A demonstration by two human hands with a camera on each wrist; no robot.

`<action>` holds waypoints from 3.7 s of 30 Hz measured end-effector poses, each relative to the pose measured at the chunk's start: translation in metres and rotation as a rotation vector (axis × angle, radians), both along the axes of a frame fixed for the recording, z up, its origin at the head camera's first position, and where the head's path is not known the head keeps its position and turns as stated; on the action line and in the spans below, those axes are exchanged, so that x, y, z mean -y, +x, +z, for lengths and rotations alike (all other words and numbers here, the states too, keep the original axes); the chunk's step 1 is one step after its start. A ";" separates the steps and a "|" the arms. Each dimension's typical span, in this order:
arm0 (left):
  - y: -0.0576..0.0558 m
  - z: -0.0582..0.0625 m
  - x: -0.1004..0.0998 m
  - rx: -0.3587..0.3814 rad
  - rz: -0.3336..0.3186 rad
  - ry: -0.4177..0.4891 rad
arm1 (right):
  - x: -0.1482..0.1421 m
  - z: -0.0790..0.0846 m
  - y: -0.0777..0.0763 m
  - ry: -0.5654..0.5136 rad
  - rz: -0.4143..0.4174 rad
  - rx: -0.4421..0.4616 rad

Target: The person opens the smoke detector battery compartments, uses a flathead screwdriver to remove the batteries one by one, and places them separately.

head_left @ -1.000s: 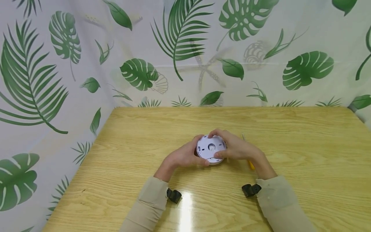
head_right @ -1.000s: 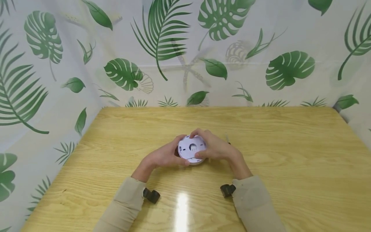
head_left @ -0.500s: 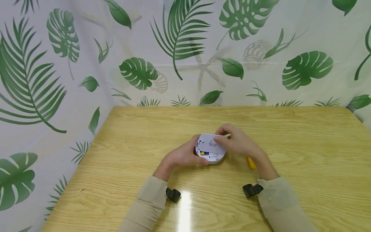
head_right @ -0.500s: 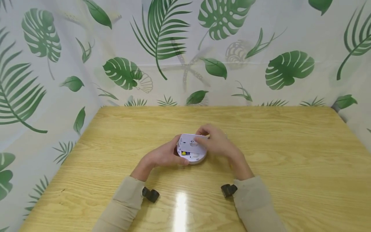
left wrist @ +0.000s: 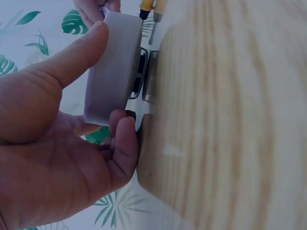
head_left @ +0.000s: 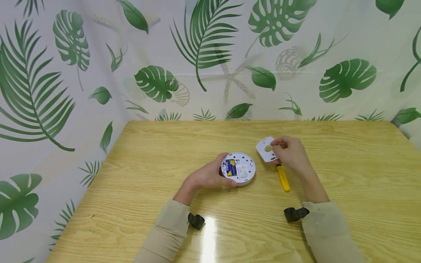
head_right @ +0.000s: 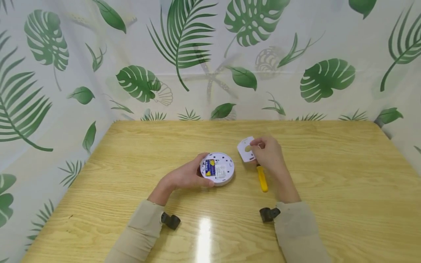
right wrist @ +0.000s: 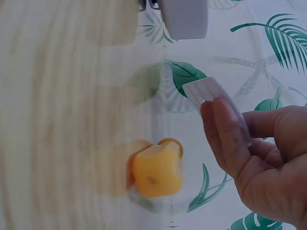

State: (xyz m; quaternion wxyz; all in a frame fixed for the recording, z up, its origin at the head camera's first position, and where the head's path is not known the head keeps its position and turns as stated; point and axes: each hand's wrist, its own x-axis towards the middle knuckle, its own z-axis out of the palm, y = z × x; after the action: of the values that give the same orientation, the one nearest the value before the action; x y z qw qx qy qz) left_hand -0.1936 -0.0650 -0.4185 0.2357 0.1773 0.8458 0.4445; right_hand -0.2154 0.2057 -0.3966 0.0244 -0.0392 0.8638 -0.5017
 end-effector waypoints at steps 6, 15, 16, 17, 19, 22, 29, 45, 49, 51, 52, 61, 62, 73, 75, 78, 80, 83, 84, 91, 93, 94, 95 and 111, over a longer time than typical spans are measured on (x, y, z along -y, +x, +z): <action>0.001 0.001 0.000 0.005 0.009 -0.015 | 0.001 -0.005 -0.003 0.117 0.067 0.069; 0.001 0.001 -0.001 -0.013 -0.001 -0.023 | 0.003 -0.010 -0.004 0.324 0.172 0.063; 0.001 0.001 -0.002 -0.012 0.001 -0.025 | 0.003 -0.011 -0.004 0.345 0.175 0.056; 0.002 0.001 -0.002 -0.011 0.001 -0.025 | 0.003 -0.011 -0.004 0.360 0.179 0.053; 0.002 0.001 -0.002 -0.010 0.004 -0.027 | 0.003 -0.011 -0.002 0.380 0.185 0.056; 0.003 0.001 -0.002 -0.011 0.008 -0.027 | 0.005 -0.009 0.000 0.390 0.187 0.069; 0.003 0.001 -0.002 -0.023 0.012 -0.020 | 0.008 -0.004 0.004 0.392 0.193 0.107; 0.000 -0.001 0.000 -0.003 0.009 -0.025 | 0.008 -0.007 0.003 0.399 0.206 0.121; 0.000 -0.001 0.000 0.008 0.017 -0.032 | 0.009 -0.006 0.003 0.394 0.215 0.103; 0.000 0.000 0.000 0.009 0.020 -0.038 | 0.009 -0.005 0.003 0.394 0.222 0.073; 0.000 0.000 0.000 0.007 0.023 -0.042 | 0.010 -0.004 0.003 0.403 0.223 0.051; 0.001 0.001 -0.001 0.000 0.024 -0.049 | 0.006 0.009 0.008 0.461 0.213 0.024; 0.001 0.001 -0.001 -0.002 0.022 -0.049 | 0.005 0.010 0.009 0.466 0.208 0.030; 0.003 0.003 -0.003 -0.037 0.012 -0.080 | -0.009 0.013 0.018 0.584 0.161 0.193; 0.006 0.006 -0.003 -0.053 0.015 -0.124 | -0.010 0.011 0.018 0.591 0.163 0.209; 0.011 0.012 -0.005 -0.078 0.022 -0.212 | -0.012 0.008 0.019 0.592 0.168 0.219; 0.015 0.017 -0.005 -0.097 0.030 -0.280 | -0.013 0.007 0.019 0.585 0.173 0.222; 0.020 0.022 -0.005 -0.141 0.056 -0.377 | -0.014 0.006 0.019 0.574 0.177 0.228; 0.021 0.024 -0.005 -0.160 0.072 -0.416 | -0.014 0.006 0.019 0.570 0.178 0.228; 0.025 0.031 -0.007 -0.235 0.131 -0.454 | -0.015 0.004 0.019 0.562 0.186 0.227; 0.023 0.029 -0.007 -0.235 0.118 -0.410 | -0.014 0.004 0.018 0.565 0.188 0.227; 0.022 0.027 -0.008 -0.238 0.109 -0.399 | -0.014 0.005 0.018 0.567 0.189 0.226; 0.020 0.025 -0.008 -0.238 0.100 -0.387 | -0.014 0.005 0.018 0.569 0.189 0.226; 0.013 0.017 -0.008 -0.212 0.041 -0.354 | -0.014 0.003 0.020 0.521 0.196 0.235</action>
State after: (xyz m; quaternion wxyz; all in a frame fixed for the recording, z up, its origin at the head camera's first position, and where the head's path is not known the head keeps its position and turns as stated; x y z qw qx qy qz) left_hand -0.1804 -0.0572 -0.4019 0.1635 0.1616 0.9342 0.2726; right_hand -0.1956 0.2198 -0.3940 0.1819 -0.0565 0.9467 -0.2596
